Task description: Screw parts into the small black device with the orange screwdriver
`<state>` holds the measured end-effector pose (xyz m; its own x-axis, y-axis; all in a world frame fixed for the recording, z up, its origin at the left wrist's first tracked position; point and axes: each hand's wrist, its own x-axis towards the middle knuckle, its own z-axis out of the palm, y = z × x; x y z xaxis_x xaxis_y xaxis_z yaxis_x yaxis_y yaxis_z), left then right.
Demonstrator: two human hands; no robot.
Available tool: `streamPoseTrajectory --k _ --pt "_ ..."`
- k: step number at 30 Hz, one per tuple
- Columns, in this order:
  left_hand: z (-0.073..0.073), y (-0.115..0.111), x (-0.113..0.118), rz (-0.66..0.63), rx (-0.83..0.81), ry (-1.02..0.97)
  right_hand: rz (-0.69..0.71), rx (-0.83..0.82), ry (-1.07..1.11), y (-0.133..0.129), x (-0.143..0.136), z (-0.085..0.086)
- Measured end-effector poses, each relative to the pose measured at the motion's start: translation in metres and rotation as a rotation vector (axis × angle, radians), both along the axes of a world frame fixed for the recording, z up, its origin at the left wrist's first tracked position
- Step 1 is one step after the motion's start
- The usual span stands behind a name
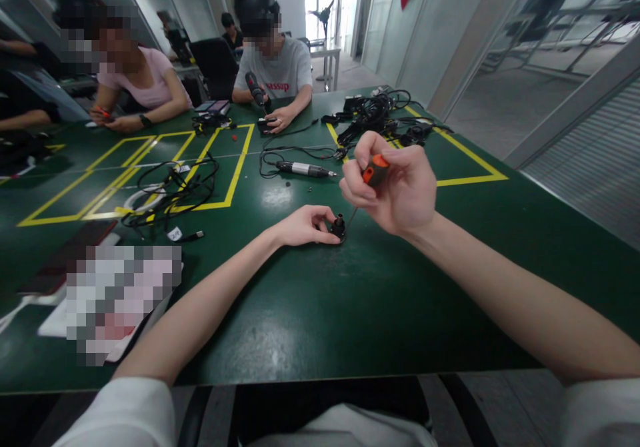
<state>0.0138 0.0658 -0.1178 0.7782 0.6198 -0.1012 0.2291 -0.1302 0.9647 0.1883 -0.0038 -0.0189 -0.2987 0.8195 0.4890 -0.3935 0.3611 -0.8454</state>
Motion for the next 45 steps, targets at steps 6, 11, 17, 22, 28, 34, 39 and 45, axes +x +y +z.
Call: streamPoseTrajectory --k 6,11,17,22,28,34,39,45 --pt "0.001 -0.005 0.004 0.036 0.048 -0.017 0.045 -0.028 -0.012 0.001 0.000 -0.001" --pt "-0.002 -0.008 0.006 0.054 0.119 -0.008 0.096 -0.055 0.039 -0.001 0.003 -0.002" --pt "-0.001 -0.010 0.007 0.057 0.215 -0.007 0.095 -0.033 0.035 0.000 0.003 0.000" --pt "0.000 -0.013 0.008 0.052 0.260 0.012 -0.017 -0.043 -0.073 0.003 0.005 0.000" --pt "0.002 -0.015 0.008 0.066 0.270 0.052 -0.033 -0.063 -0.074 0.001 0.005 0.000" --pt "0.002 -0.017 0.006 0.070 0.300 0.073 -0.074 -0.075 -0.093 0.001 0.002 0.004" --pt "0.000 -0.017 0.005 0.063 0.310 0.082 0.052 -0.054 -0.069 0.005 0.007 0.000" --pt "-0.002 -0.019 0.005 0.067 0.645 0.163 0.054 -0.049 -0.058 0.006 0.007 -0.002"
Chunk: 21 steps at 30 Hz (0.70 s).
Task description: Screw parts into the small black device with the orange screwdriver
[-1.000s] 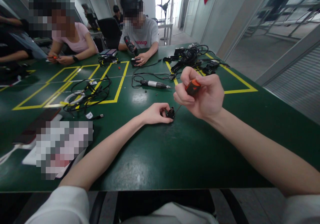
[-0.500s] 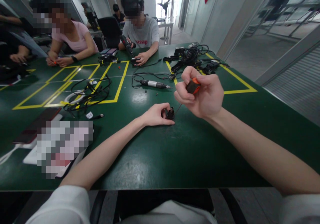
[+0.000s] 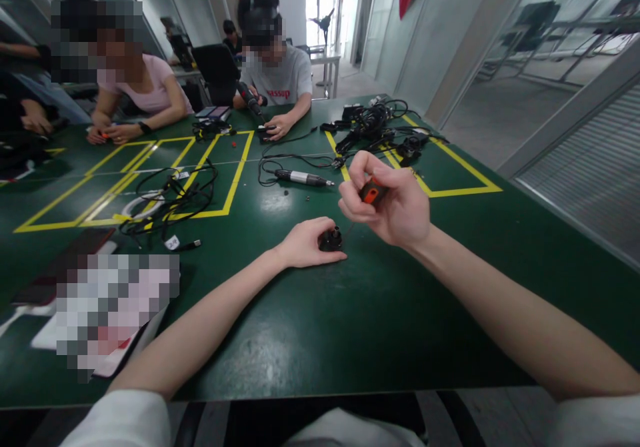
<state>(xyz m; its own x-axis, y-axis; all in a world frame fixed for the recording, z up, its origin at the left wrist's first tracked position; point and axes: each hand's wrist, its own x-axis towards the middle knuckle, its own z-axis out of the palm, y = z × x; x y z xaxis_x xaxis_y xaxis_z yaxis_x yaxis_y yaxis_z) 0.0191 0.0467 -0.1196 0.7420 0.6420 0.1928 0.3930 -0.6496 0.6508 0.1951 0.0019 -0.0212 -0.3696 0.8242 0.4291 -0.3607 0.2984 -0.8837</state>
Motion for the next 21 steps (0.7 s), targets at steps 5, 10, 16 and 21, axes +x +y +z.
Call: streamPoseTrajectory --k 5,10,16,21 --pt "0.000 -0.005 0.002 0.067 0.209 0.195 -0.153 0.159 -0.089 0.001 0.001 0.003" --pt "-0.002 -0.005 0.002 0.080 0.222 0.242 -0.296 0.345 -0.354 -0.005 0.001 0.006" --pt "-0.005 -0.002 0.002 0.077 0.186 0.218 -0.508 0.557 -0.710 -0.009 0.003 0.013" --pt "-0.002 -0.003 0.002 0.070 0.215 0.253 -0.683 0.589 -0.940 -0.010 0.008 0.017"
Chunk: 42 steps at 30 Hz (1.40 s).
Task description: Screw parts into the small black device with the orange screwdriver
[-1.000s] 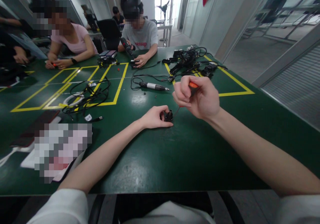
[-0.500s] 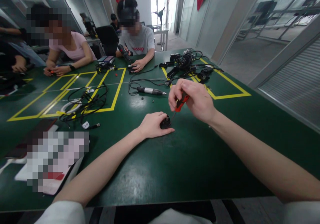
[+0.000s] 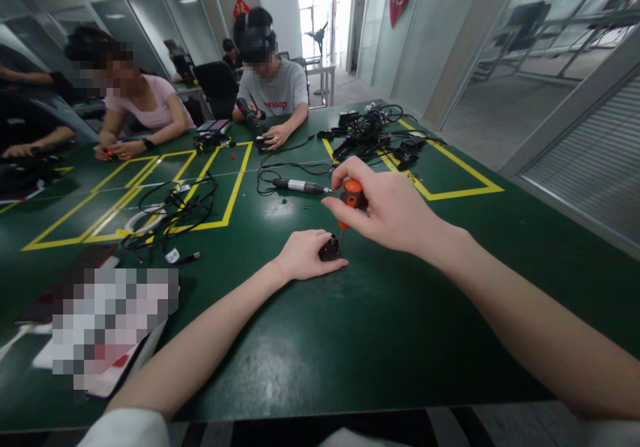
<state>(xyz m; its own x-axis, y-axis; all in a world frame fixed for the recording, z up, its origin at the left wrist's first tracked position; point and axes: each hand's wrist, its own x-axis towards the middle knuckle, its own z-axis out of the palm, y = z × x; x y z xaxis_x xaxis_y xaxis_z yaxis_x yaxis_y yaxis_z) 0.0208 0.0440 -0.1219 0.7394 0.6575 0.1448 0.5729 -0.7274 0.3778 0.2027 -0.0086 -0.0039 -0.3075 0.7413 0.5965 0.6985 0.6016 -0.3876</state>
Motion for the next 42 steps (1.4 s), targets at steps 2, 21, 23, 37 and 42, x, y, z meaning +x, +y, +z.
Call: streamPoseTrajectory --k 2,21,23,37,42 --pt "0.000 0.000 0.000 0.002 0.017 0.003 -0.011 -0.001 -0.020 0.000 0.001 0.001" --pt "-0.001 0.000 0.000 -0.001 0.038 0.006 0.317 -0.197 0.192 -0.003 0.014 0.016" --pt "-0.001 0.001 0.000 -0.004 0.047 0.014 0.342 -0.224 0.245 0.000 0.015 0.015" --pt "0.001 -0.001 0.001 -0.050 0.182 0.130 0.901 -0.624 1.022 0.014 -0.003 -0.014" --pt "0.002 -0.001 0.002 -0.059 0.178 0.139 0.805 -0.616 1.105 0.015 -0.007 -0.011"
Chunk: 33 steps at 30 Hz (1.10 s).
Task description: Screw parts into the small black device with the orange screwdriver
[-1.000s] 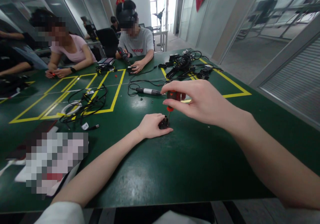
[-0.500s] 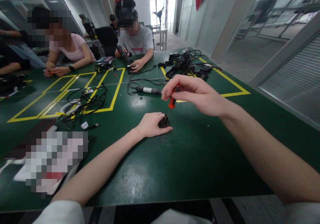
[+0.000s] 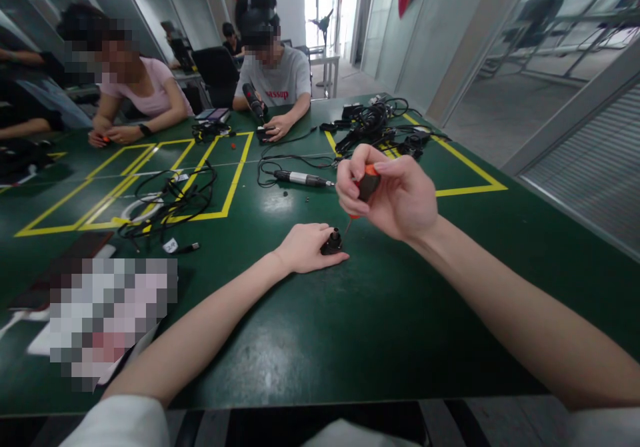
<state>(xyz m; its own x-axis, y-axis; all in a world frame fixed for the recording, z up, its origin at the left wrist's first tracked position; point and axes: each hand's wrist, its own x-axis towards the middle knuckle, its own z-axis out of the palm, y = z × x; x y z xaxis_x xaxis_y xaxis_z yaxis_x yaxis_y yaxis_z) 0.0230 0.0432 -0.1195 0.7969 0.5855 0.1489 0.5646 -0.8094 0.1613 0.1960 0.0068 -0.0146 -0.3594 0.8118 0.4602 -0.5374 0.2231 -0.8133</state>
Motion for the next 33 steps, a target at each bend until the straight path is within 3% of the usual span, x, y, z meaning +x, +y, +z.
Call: streamPoseTrajectory --k 3,11,14,18,24,33 --pt "0.000 -0.001 0.001 0.007 0.005 0.005 -0.011 -0.029 -0.027 0.001 0.000 0.000" --pt "0.000 -0.001 0.001 0.002 0.023 0.008 0.139 0.038 -0.006 -0.008 -0.003 -0.002" --pt "-0.001 0.000 0.001 -0.008 0.028 -0.004 0.117 0.042 -0.011 -0.009 -0.006 -0.002" --pt "-0.001 0.000 0.002 -0.007 0.031 0.007 0.052 -0.040 -0.028 -0.008 -0.008 -0.004" --pt "0.005 -0.002 0.003 0.003 0.014 0.044 0.141 -0.144 0.029 -0.007 -0.002 -0.005" --pt "0.007 -0.002 0.004 -0.006 -0.005 0.047 -0.010 -0.172 0.010 -0.005 -0.004 -0.002"
